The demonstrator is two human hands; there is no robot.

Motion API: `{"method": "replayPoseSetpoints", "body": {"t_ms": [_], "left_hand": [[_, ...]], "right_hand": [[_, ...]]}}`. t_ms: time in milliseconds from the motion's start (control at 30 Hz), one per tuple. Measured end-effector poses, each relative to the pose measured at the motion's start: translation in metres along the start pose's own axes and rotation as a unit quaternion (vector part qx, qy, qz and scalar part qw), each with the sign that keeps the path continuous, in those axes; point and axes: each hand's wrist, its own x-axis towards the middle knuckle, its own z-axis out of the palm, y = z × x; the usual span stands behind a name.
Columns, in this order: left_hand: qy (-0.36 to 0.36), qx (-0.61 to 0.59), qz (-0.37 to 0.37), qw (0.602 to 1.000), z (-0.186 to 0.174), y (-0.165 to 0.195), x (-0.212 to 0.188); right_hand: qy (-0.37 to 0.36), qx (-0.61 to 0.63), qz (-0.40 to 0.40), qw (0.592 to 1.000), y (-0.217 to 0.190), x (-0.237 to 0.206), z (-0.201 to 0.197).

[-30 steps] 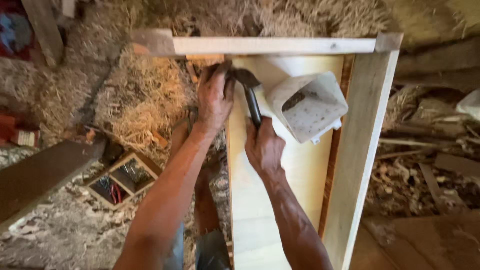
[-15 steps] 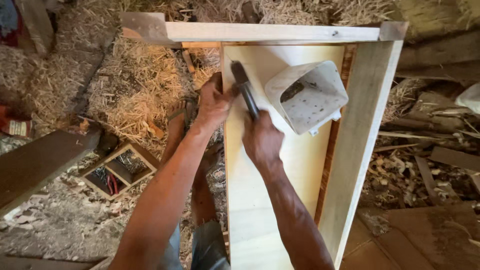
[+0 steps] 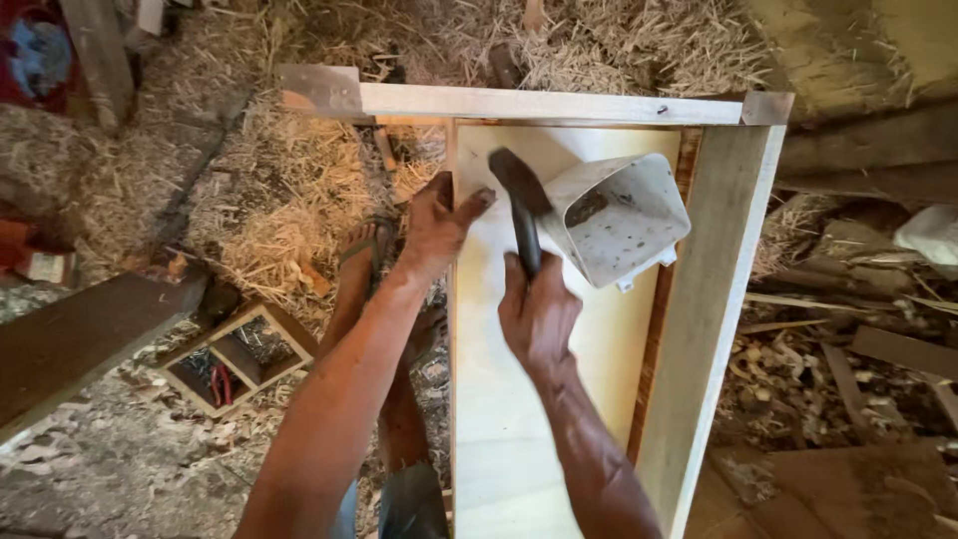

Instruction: The person hammers nails into the edges of a wooden drawer box using a hammer. They repeatedly pick nails from a small white container and drive them into the drawer sides and bottom.

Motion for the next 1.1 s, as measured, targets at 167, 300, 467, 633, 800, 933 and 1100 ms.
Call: {"method": "replayPoseSetpoints", "body": {"t_ms": [167,300,467,633,800,933,1100], "left_hand": [[0.004,0.203,-0.110,0.973,0.003,0.005,-0.001],[-0.013,-0.040,0.002,0.999,0.002,0.006,0.000],[-0.068,0.126,-0.007,0.990,-0.005,0.017,-0.010],[-0.099,0.371,-0.054,0.922,-0.028,0.057,-0.042],[-0.134,0.506,-0.094,0.847,-0.051,0.125,-0.080],[-0.147,0.509,0.234,0.816,-0.041,0.189,-0.068],[-0.201,0.560,0.313,0.741,0.015,0.231,0.034]], "right_hand": [[0.029,-0.006,-0.008,1.000,-0.011,0.009,0.006],[-0.128,0.008,0.206,0.970,-0.005,0.016,0.003],[-0.007,0.196,0.200,0.960,-0.011,-0.046,-0.020],[0.020,0.218,0.232,0.948,-0.030,-0.106,-0.048],[-0.002,0.217,0.343,0.914,-0.049,-0.137,-0.085],[-0.013,0.256,0.423,0.869,-0.052,-0.146,-0.100],[0.108,0.170,0.494,0.846,-0.073,-0.136,-0.086]]}}
